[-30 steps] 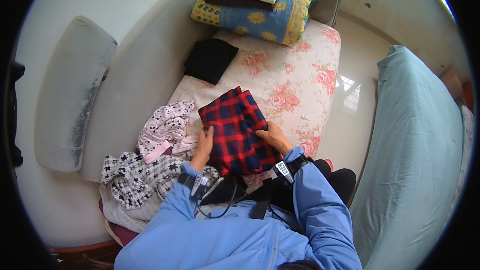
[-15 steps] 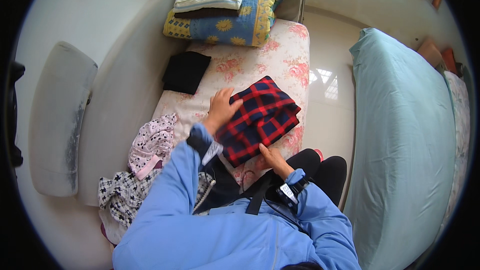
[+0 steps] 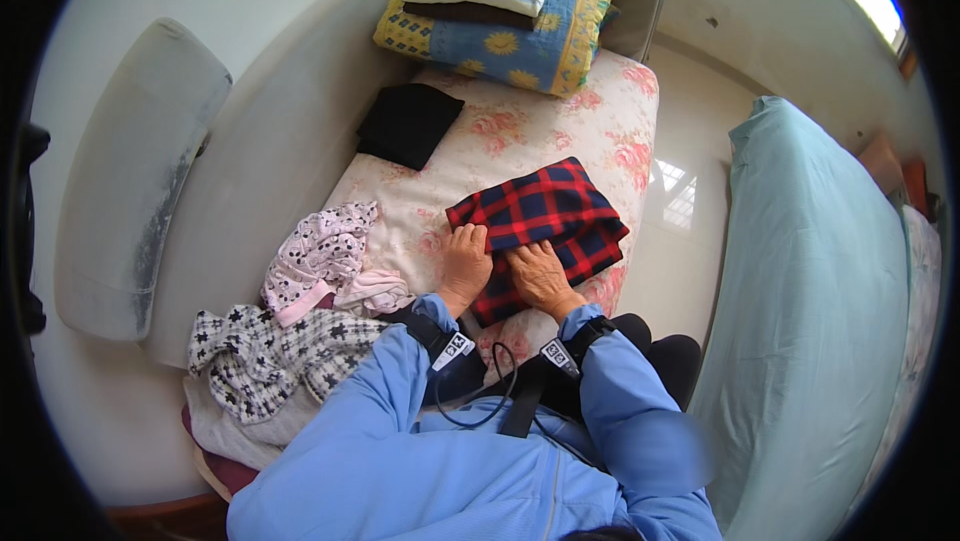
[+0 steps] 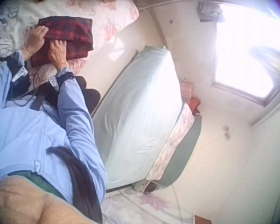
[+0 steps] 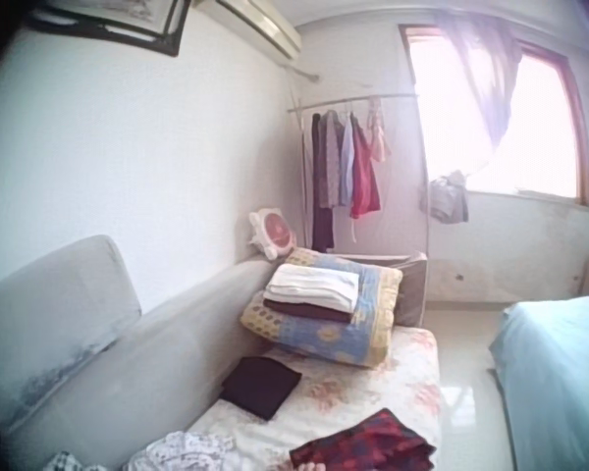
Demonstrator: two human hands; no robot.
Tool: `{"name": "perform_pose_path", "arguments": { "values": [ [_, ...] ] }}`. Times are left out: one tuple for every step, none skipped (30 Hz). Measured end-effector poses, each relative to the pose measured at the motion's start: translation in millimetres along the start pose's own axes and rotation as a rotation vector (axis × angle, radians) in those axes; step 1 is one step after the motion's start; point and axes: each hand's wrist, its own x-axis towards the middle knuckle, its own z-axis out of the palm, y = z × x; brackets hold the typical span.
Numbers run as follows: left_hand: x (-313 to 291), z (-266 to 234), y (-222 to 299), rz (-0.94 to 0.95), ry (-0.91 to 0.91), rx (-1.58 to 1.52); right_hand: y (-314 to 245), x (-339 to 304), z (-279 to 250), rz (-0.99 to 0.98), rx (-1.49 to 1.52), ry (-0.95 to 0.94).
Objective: The person folds a red and black plaid shirt and a black garment on a bed. They smooth and align each item, fold sleeves and sides, then stack the folded pieces on a pile of bedding.
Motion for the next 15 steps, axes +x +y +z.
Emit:
{"name": "perform_pose_path", "arguments": {
  "values": [
    [3.5,-0.8,0.2,0.044,0.11,-0.072,1.2,3.6,1.3,-0.017,0.033,-0.022],
    [4.9,-2.6,1.3,0.078,0.122,-0.123,3.0,6.1,1.9,-0.033,0.068,-0.045],
    [3.3,-5.5,3.1,0.1,0.122,-0.169,5.6,12.4,4.8,0.024,0.189,-0.173],
    [0.7,-8.6,5.6,0.121,0.121,-0.214,7.9,15.8,7.2,-0.004,0.159,-0.28],
    [-3.1,-12.3,8.1,0.151,0.146,-0.256,9.7,18.5,10.6,-0.035,0.118,-0.361],
    [-7.0,-15.6,10.7,0.157,0.135,-0.274,10.8,21.6,16.3,-0.056,0.111,-0.448],
    [-10.7,-18.5,13.2,0.165,0.123,-0.291,14.7,16.3,16.9,-0.265,0.033,-0.315],
    [-14.3,-21.1,15.3,0.161,0.111,-0.298,18.0,12.3,20.2,-0.346,-0.016,-0.269],
    [-18.4,-23.3,16.8,0.16,0.089,-0.273,20.7,9.5,25.7,-0.395,0.001,-0.273],
    [-21.5,-24.3,18.4,0.191,0.087,-0.281,23.6,5.3,31.2,-0.414,0.048,-0.327],
    [-24.9,-25.5,18.5,0.242,0.088,-0.296,26.9,2.2,37.5,-0.423,0.094,-0.373],
    [-28.9,-26.5,18.4,0.289,0.085,-0.301,29.6,-0.3,44.5,-0.427,0.146,-0.426],
    [-30.9,-27.9,14.1,0.261,0.062,-0.296,32.9,-2.5,50.6,-0.432,0.189,-0.467],
    [-32.5,-29.5,7.5,0.246,0.043,-0.289,36.1,-3.1,57.1,-0.4,0.21,-0.579],
    [-34.3,-30.7,1.3,0.236,0.039,-0.283,39.5,-3.2,62.9,-0.439,0.251,-0.528]
  ]
}}
